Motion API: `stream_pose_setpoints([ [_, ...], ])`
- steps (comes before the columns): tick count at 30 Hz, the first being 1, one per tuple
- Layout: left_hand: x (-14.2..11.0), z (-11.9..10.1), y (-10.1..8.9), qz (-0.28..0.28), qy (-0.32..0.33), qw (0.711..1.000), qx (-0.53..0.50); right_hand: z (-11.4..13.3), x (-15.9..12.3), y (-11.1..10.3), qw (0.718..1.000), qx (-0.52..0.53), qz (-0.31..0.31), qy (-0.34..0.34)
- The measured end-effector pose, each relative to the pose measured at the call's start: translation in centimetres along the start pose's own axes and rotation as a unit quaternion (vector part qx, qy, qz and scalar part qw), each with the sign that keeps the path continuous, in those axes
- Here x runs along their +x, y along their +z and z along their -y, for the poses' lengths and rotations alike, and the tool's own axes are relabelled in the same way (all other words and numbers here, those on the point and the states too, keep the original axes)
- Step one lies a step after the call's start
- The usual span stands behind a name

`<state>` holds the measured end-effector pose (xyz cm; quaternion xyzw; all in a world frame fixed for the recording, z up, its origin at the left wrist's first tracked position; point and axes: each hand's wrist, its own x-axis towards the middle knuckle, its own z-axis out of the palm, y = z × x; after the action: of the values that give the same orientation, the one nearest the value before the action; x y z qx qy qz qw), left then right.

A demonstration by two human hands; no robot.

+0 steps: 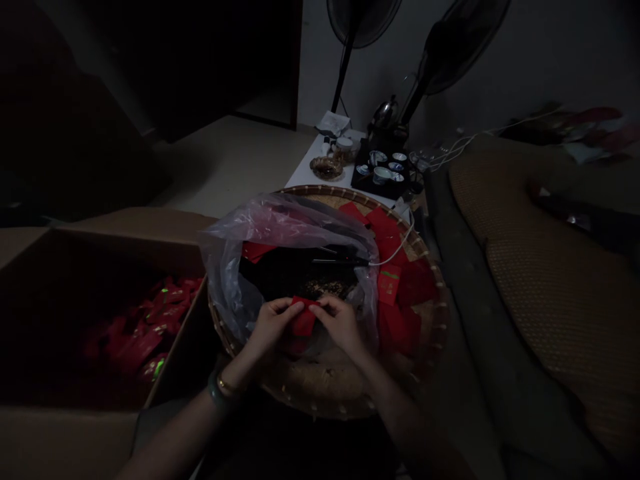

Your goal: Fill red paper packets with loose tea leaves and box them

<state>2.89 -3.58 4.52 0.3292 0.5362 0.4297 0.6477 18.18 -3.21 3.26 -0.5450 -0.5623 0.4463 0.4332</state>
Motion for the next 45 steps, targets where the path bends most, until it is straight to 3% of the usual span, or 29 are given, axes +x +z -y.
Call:
stream_pose_setpoints([
  [14,0.8,0.0,0.2,0.049,-0.039,0.998,-0.031,0.2,1.8,-0.5,0.997,0.045,0.015,0.055],
  [18,0.8,-0.2,0.5,0.112,-0.088,0.990,-0.023,-0.1,2.3,-0.5,0.999,0.015,0.026,0.027],
  [23,1.6,0.0,0.8,0.103,-0.128,0.986,-0.038,-0.1,5.0,-2.3,0.994,-0.085,0.049,-0.048],
  [25,1.9,0.0,0.8,0.097,-0.126,0.986,-0.044,-0.2,7.0,-3.5,0.973,-0.192,0.011,-0.125],
  [27,2.2,-0.1,0.8,0.098,-0.121,0.987,-0.046,-0.5,9.1,-4.7,0.929,-0.321,0.015,-0.183],
  [31,2.9,-0.5,0.8,0.103,-0.106,0.989,-0.031,-1.5,12.1,-5.7,0.842,-0.503,0.062,-0.187],
  [35,3.9,-0.8,0.9,0.094,-0.103,0.990,-0.026,-2.6,13.3,-5.7,0.805,-0.557,0.097,-0.181],
  [40,5.2,-0.9,1.1,0.082,-0.099,0.991,-0.018,-3.0,14.0,-6.2,0.811,-0.548,0.114,-0.168],
  [45,6.0,-0.4,0.8,0.079,-0.102,0.992,-0.011,-1.6,14.2,-8.2,0.874,-0.438,0.130,-0.164],
])
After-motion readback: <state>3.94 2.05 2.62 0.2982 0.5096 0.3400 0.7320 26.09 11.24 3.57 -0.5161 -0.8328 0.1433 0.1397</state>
